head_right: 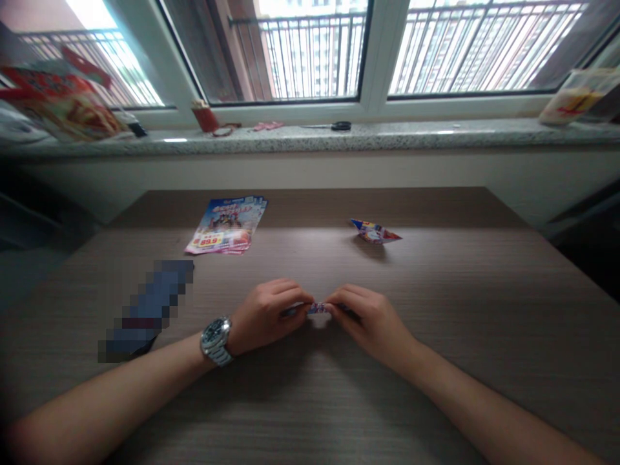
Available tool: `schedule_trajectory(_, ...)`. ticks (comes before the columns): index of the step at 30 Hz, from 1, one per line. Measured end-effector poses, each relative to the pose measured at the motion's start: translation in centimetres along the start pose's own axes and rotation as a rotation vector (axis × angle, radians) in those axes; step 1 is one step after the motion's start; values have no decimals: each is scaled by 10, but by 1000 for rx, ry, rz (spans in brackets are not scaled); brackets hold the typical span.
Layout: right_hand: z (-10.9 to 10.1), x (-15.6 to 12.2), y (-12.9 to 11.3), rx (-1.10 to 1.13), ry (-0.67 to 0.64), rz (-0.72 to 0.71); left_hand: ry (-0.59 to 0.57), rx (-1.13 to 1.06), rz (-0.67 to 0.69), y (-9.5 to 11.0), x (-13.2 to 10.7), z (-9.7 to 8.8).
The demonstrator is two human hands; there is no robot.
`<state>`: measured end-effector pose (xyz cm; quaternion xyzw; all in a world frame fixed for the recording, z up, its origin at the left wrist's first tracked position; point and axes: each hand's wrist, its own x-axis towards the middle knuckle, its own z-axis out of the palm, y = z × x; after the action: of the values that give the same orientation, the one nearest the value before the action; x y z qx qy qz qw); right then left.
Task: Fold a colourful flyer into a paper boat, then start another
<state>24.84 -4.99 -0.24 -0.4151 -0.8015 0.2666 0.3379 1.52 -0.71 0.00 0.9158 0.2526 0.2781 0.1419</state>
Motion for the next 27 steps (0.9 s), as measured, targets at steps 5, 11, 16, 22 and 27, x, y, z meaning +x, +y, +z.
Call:
schedule_trajectory(5,3,-1,0,1,1,-25,-21,-21,42,0,1,-1)
schedule_trajectory(11,1,-2,4,-24,65,-27,22,-17,13,-2,-1,-1)
schedule_trajectory(16,-1,-2,5,-49,68,-45,33,15,19,-2,-1,-1)
schedule_trajectory(22,0,-2,3,-69,74,-73,37,41,41,0,1,-1)
schedule_trajectory(27,1,-2,3,-73,48,-85,21,13,64,1,0,-1)
